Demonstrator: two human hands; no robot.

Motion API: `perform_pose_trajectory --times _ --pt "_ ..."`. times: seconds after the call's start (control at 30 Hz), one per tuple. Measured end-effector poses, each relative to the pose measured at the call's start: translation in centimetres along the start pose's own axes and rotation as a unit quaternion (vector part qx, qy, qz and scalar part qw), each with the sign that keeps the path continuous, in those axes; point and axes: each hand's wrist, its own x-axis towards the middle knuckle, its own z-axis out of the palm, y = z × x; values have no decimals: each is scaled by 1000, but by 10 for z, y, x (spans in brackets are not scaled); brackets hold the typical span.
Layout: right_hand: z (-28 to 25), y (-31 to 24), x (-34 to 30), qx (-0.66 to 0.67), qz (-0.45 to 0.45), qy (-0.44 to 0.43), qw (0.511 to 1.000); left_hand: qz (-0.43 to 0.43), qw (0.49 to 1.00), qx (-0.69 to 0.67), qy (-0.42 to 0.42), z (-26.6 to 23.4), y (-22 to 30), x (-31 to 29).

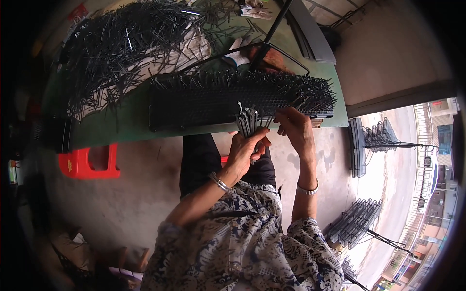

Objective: The person is manually inserting and arranging thin metal rods into a template to assemble a grid structure.

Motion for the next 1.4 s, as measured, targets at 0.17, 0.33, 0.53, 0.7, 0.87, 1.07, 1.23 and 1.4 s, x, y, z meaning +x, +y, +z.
perform_pose_trajectory --times 0.17,0.33,0.53,0.7,0.87,1.07,1.23,1.4 --pt "0 2 -7 66 -6 -5 998 -7 1000 -4 19 7 1 -1" --pt "0 5 -5 72 -2 14 997 -2 999 26 -46 -1 -3 6" --pt "-8 -5 2 4 -29 175 984 -46 999 -16 -14 3 -2 18" --pt "-8 -2 28 -151 -172 330 916 -75 997 -17 -14 -9 -12 26" --pt "-2 21 50 -224 -184 338 895 -79 995 -48 -30 -13 -11 27" --pt "3 15 53 -271 -157 279 908 -90 994 -45 -48 -20 -5 25" --pt "2 11 61 -408 -140 259 864 -88 992 -59 -72 -23 -3 26" --pt "-2 13 44 -392 -175 252 867 -66 993 -59 -75 -17 -1 23"
